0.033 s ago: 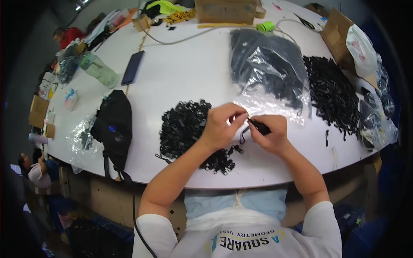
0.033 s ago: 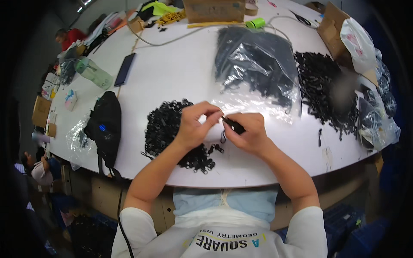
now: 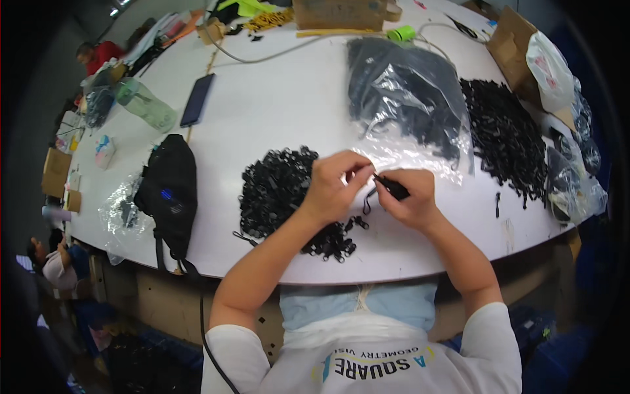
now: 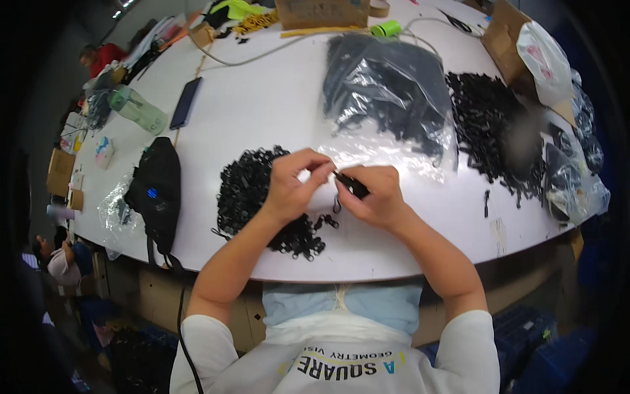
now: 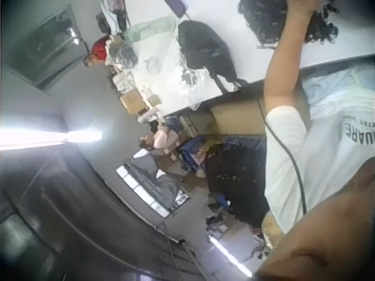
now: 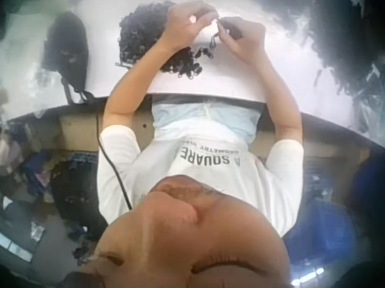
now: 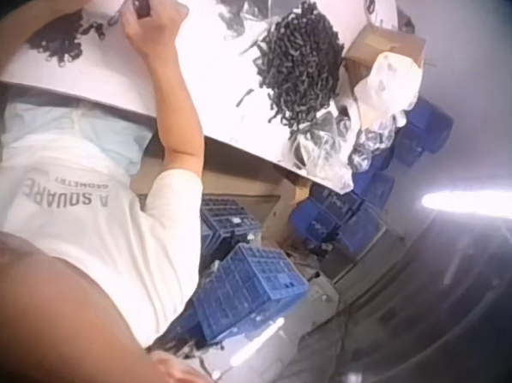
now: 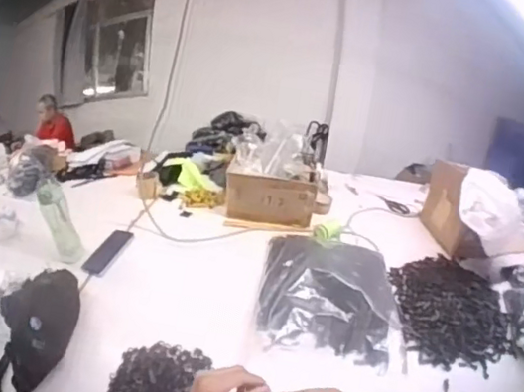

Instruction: The person sits at a white table and assembles small black plastic components by hand. They pick up individual parts from a pile, connect them together, and place the finished units back on the table. The task involves repetitive manual dexterity and handling of small hardware items.

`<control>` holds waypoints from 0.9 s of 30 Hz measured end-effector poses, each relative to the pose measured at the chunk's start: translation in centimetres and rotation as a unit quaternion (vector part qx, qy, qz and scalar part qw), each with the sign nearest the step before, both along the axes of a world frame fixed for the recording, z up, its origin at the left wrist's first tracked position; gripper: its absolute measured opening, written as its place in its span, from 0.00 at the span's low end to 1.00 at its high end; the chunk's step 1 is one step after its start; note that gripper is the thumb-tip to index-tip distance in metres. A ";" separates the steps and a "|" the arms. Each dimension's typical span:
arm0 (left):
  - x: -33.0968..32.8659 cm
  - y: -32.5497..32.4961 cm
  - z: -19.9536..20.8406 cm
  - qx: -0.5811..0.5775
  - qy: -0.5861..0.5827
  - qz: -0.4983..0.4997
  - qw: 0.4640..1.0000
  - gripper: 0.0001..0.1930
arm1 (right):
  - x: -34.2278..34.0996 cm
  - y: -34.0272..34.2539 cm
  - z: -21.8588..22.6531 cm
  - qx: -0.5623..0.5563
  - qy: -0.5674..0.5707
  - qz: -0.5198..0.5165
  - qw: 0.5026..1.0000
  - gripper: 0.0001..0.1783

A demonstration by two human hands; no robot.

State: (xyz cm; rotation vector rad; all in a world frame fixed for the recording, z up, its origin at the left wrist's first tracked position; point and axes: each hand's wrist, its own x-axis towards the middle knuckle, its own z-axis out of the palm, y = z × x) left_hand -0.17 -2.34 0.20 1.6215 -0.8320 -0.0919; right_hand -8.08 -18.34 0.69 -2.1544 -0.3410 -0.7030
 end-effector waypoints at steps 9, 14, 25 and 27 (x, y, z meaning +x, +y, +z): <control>0.4 0.2 -0.7 -0.084 0.201 -0.084 0.972 0.05 | 0.0 0.3 -0.3 0.094 0.031 -0.002 0.995 0.07; 0.5 0.1 -0.9 -0.081 0.208 -0.069 0.972 0.07 | 0.1 -0.2 -0.4 0.080 0.107 0.046 0.990 0.05; 0.3 0.2 -0.3 0.061 -0.130 -0.003 0.990 0.06 | 0.1 -0.3 0.0 0.051 0.119 0.052 0.990 0.07; 0.4 0.1 0.0 0.075 -0.174 -0.013 0.982 0.07 | 0.1 -0.5 -0.4 0.042 0.110 0.048 0.992 0.05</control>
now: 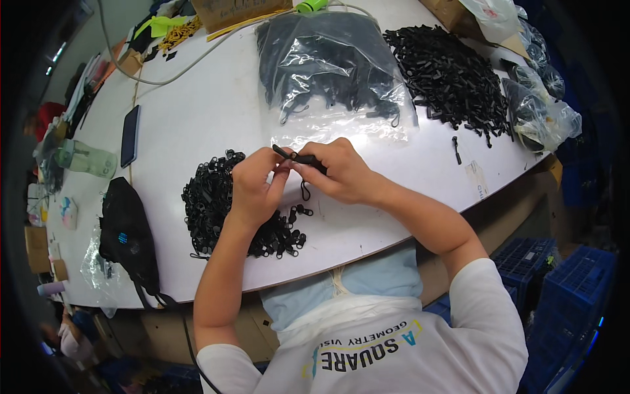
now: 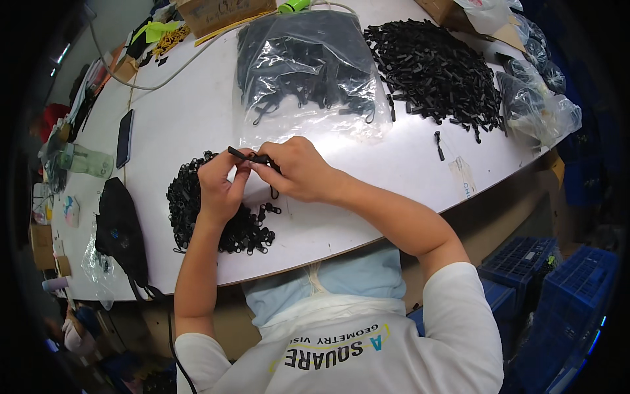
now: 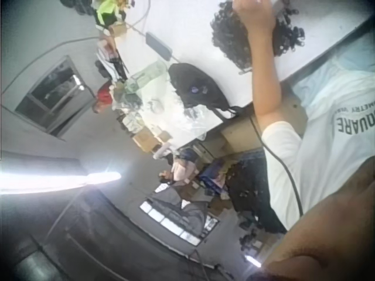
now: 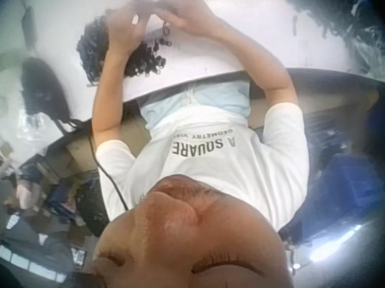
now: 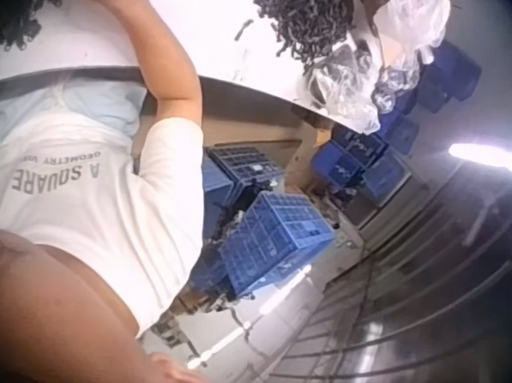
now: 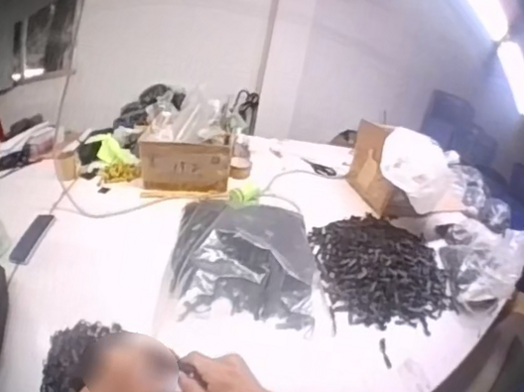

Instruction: The person sits at a white table and assembles small black plastic components by hand. They pick up individual parts from a pile, connect them together, and place the finished units back on the table. The task involves repetitive manual dexterity and handling of small hardware items.

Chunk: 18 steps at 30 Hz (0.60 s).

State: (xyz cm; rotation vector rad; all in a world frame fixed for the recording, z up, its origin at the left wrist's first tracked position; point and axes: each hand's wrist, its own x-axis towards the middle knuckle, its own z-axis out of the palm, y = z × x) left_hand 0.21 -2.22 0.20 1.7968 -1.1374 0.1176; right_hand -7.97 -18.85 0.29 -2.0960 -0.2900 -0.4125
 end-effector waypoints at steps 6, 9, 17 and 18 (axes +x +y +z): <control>0.6 0.2 -0.4 0.024 -0.085 -0.016 0.996 0.10 | 0.2 0.0 -0.1 -0.091 0.052 -0.011 0.994 0.10; 0.7 0.1 -0.5 0.022 -0.084 -0.021 0.996 0.10 | 0.1 -0.3 0.0 -0.160 0.060 -0.010 0.985 0.07; 0.1 -0.2 0.2 0.022 -0.045 -0.034 0.998 0.15 | 0.0 -0.2 -0.2 -0.245 0.053 -0.049 0.967 0.09; 0.0 -0.2 0.2 0.018 -0.048 -0.035 0.998 0.15 | -0.1 -0.2 -0.3 -0.249 0.045 -0.059 0.966 0.08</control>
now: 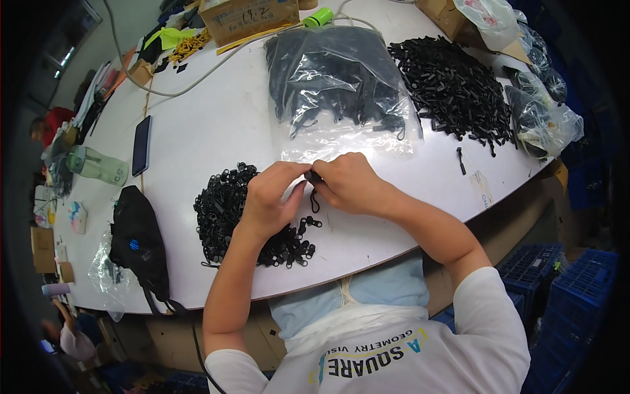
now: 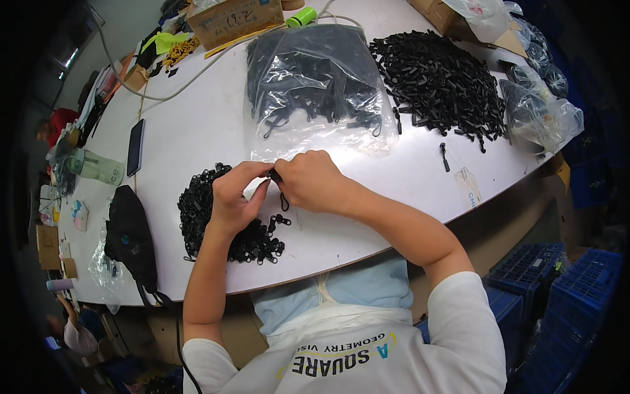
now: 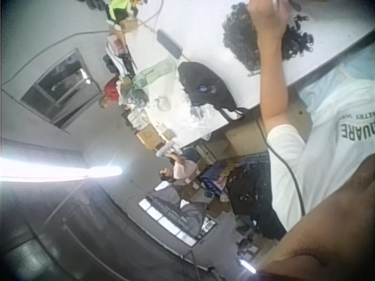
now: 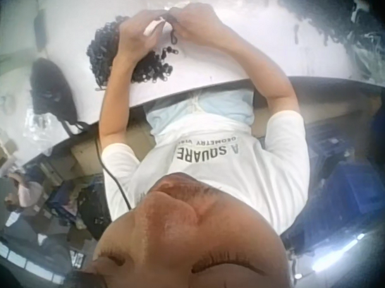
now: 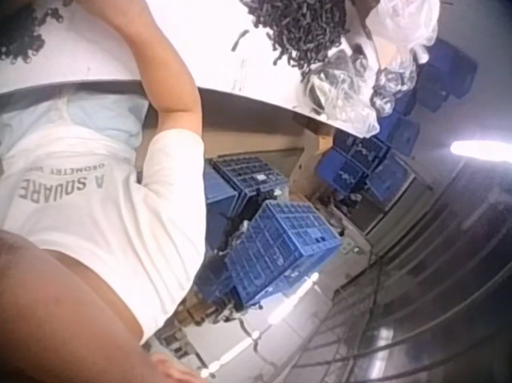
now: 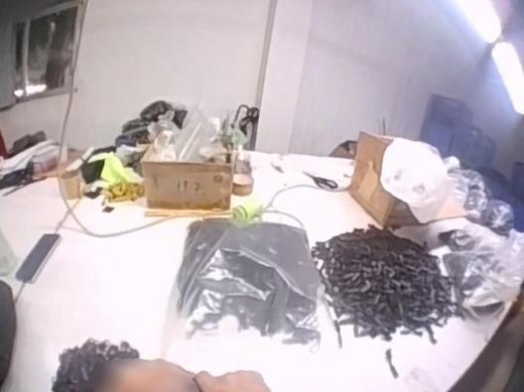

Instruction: The person sits at a white table and assembles small black plastic components by hand. They pick up individual parts from a pile, connect them together, and place the finished units back on the table. The task involves repetitive manual dexterity and handling of small hardware items.

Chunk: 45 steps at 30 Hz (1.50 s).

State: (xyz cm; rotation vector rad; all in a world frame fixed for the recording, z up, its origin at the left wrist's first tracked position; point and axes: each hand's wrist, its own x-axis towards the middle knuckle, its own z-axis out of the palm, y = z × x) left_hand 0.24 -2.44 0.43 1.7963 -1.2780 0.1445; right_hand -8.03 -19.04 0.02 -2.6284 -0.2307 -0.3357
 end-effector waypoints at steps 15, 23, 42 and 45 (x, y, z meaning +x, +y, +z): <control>-0.6 0.0 0.1 -0.018 0.035 0.057 0.998 0.09 | -0.1 0.3 0.4 -0.034 0.000 -0.003 0.999 0.10; -0.9 -0.1 0.1 -0.034 0.075 0.106 0.991 0.06 | -0.2 0.6 0.4 -0.056 -0.034 0.006 0.998 0.10; -0.3 0.1 -0.3 -0.140 0.530 -0.157 0.821 0.07 | -0.4 0.5 0.0 -0.033 -0.121 0.034 0.992 0.09; -1.2 -0.1 0.4 -0.123 0.486 -0.124 0.856 0.08 | -0.5 0.5 0.6 -0.033 -0.120 0.018 0.992 0.08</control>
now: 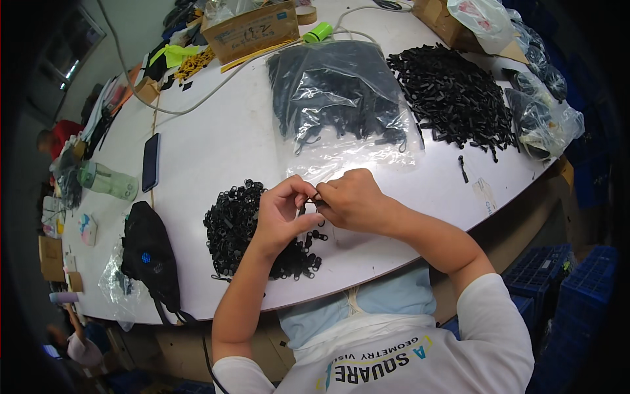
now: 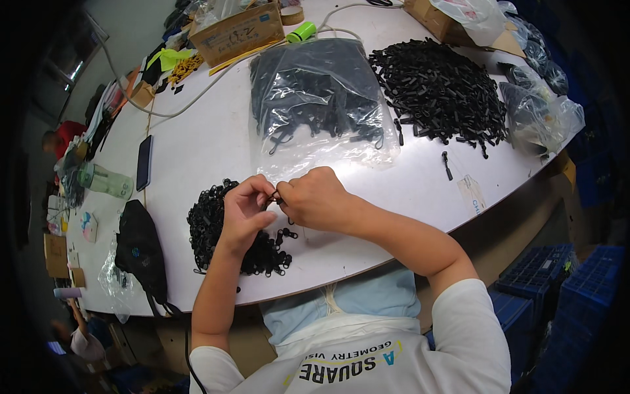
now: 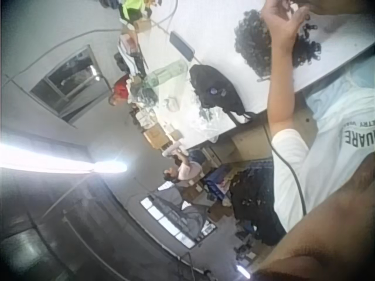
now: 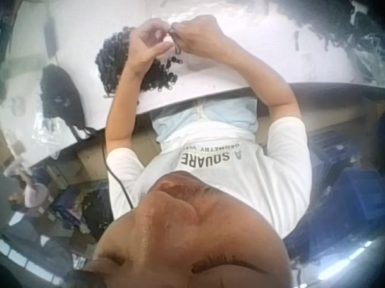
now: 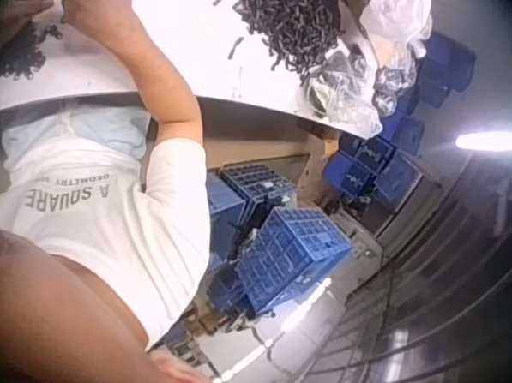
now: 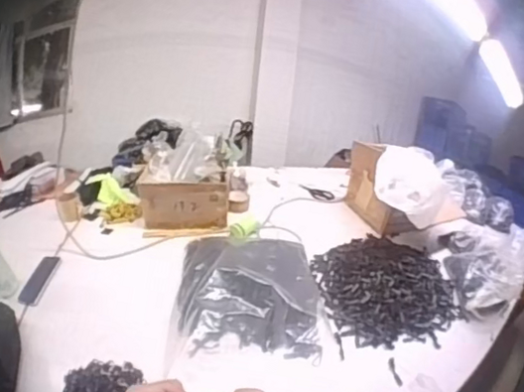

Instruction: The person sits at a white table and assembles small black plastic components by hand. They pick up individual parts from a pile, connect them together, and place the finished units back on the table. The task involves repetitive manual dexterity and handling of small hardware items.

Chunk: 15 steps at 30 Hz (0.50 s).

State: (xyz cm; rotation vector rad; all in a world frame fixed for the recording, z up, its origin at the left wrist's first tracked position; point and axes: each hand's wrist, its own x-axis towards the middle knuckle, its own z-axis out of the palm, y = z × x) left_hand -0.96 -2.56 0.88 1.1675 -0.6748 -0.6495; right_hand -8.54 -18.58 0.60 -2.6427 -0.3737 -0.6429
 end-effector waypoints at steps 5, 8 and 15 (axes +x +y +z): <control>-0.4 -0.2 -0.7 0.017 -0.189 0.132 0.973 0.09 | 0.0 -0.1 0.0 0.052 0.057 0.013 0.997 0.08; 0.0 -0.1 -1.2 -0.008 -0.271 0.204 0.941 0.07 | -0.1 0.3 0.6 0.067 0.076 0.005 0.995 0.10; 0.3 -0.3 -0.8 0.048 -0.386 0.241 0.889 0.06 | 0.0 0.4 0.2 0.030 0.071 0.019 0.997 0.12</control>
